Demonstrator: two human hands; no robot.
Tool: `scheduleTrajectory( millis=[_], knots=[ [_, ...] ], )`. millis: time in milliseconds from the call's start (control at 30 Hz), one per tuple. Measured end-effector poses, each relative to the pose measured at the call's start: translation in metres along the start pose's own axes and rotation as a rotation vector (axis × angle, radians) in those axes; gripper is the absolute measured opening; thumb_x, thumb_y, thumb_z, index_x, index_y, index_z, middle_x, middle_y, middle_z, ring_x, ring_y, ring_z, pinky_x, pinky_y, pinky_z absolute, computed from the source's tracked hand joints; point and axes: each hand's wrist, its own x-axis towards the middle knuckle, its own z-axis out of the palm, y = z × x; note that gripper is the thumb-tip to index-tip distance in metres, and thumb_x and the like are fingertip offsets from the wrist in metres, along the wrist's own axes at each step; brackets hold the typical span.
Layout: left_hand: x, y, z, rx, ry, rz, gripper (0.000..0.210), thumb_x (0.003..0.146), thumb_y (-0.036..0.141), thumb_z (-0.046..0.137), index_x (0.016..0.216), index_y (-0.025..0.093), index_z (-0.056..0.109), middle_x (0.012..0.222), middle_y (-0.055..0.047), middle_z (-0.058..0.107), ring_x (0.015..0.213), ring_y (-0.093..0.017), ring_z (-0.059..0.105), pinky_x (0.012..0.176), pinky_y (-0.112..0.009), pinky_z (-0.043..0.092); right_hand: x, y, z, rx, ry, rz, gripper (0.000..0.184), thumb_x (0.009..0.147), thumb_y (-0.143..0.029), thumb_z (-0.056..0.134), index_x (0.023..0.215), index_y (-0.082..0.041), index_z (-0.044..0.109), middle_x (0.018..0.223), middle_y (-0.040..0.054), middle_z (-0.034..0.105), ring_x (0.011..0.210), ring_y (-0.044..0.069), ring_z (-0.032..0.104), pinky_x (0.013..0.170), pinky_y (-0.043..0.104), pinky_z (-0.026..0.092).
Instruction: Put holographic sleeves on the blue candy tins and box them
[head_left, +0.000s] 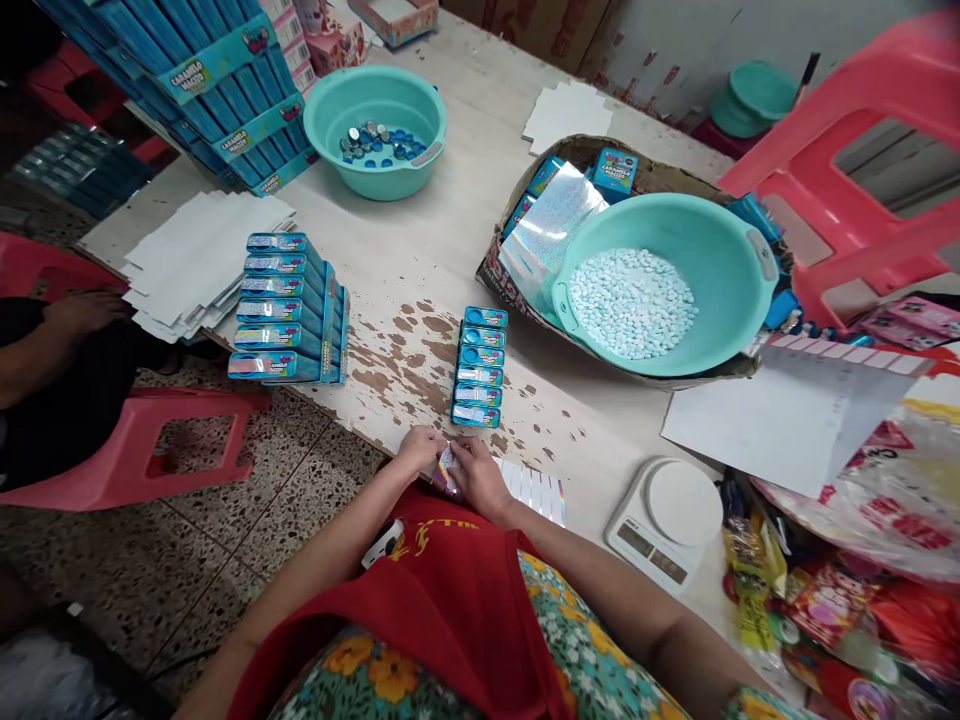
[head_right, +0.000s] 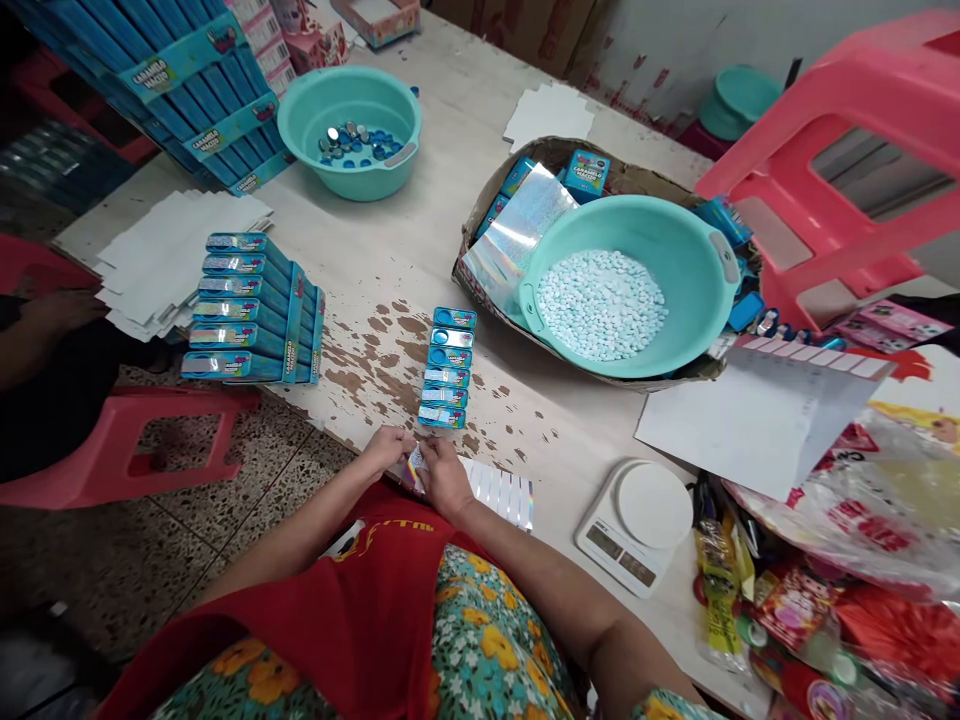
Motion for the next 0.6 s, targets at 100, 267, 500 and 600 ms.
scheduleTrajectory(
  millis=[100,267,500,600],
  knots=[
    [0.001,0.001,0.002,0.055,0.024,0.002,0.015,0.07,0.024,0.055,0.067,0.013,0.065,0.057,-0.002,0.06,0.052,-0.012,0.052,0.049,-0.021,0.038,-0.001,-0.003,-0.005,-0.041,-0.055,-0.054,0.021,0.083,-0.019,0.051,0.1,-0.021,0.063,0.112,0.0093,0.054,0.102,0.023,0.05,0.087,0.036,0.046],
    [0.0,0.008,0.001,0.165,0.063,0.046,0.012,0.069,0.023,0.056,0.066,0.016,0.065,0.062,-0.002,0.063,0.06,-0.014,0.055,0.057,-0.023,0.039,-0.001,-0.016,-0.021,-0.007,-0.058,0.029,0.009,0.082,-0.017,0.052,0.077,-0.019,0.059,0.082,0.0056,0.061,0.082,0.02,0.054,0.074,0.033,0.046],
    [-0.05,0.038,-0.023,0.007,0.156,0.262,0.028,0.085,0.034,0.041,0.097,0.018,0.061,0.095,-0.007,0.065,0.089,-0.018,0.057,0.077,-0.027,0.042,0.002,-0.049,-0.08,0.457,0.122,0.226,0.018,0.079,-0.035,0.059,0.071,-0.019,0.056,0.067,-0.0002,0.058,0.062,0.013,0.052,0.062,0.026,0.043],
    [-0.074,0.06,-0.033,-0.229,-0.11,0.425,0.035,0.084,0.039,0.046,0.111,0.019,0.054,0.103,-0.006,0.063,0.09,-0.017,0.057,0.075,-0.025,0.043,0.009,-0.054,-0.098,0.592,0.148,0.274,0.021,0.075,-0.037,0.063,0.069,-0.019,0.056,0.065,-0.0016,0.057,0.061,0.012,0.05,0.06,0.025,0.042]
  ],
)
